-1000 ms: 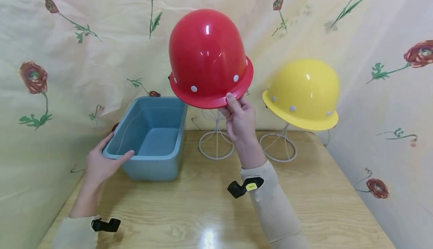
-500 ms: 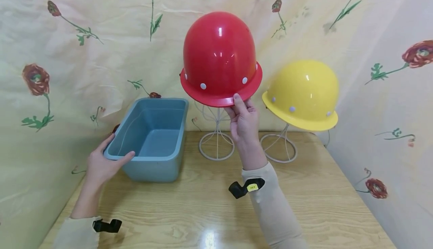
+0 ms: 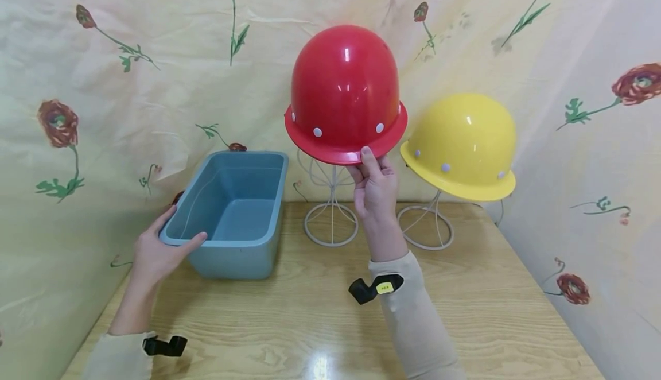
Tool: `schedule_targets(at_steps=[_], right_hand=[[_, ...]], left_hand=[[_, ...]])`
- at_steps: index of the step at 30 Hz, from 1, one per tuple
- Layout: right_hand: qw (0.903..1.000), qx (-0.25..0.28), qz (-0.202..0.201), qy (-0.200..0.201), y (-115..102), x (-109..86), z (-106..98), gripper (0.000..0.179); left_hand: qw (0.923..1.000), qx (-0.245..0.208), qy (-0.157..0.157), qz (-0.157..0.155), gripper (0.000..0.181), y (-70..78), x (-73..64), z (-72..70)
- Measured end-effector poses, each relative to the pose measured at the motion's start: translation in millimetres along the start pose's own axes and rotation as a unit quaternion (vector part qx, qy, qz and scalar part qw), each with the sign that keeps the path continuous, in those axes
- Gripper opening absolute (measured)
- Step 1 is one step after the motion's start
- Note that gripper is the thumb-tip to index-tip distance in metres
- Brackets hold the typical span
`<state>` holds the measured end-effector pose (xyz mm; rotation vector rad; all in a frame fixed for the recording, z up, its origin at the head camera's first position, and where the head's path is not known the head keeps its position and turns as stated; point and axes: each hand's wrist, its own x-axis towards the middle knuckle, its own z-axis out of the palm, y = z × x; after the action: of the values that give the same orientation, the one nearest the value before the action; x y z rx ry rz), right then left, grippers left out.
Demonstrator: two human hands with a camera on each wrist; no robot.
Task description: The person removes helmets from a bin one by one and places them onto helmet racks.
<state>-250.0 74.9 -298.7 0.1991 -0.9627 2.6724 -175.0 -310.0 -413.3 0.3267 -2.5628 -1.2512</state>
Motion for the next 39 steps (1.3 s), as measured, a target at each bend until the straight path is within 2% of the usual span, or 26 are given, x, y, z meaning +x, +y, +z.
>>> schedule_targets(at_steps=[8,20,31,39], right_hand=[[0.9997,0.018,0.000,0.015,4,1.2,-4,0.016],[0.9998,-0.003,0.012,0.018,9,0.7,-14,0.033],[0.9989,-0.001,0.034,0.034,15,-1.0,-20,0.038],[0.9988,0.019,0.019,0.042,23,-6.3,-24,0.019]], left_hand=[[1.0000,0.002,0.001,0.003,0.105,0.3,-1.1,0.4],[0.9999,0.008,0.005,0.004,0.105,0.1,-0.8,0.1],[0.9999,0.010,0.005,-0.002,0.106,1.6,-1.5,0.9],[0.9999,0.009,0.005,-0.004,0.106,-0.3,-1.1,2.0]])
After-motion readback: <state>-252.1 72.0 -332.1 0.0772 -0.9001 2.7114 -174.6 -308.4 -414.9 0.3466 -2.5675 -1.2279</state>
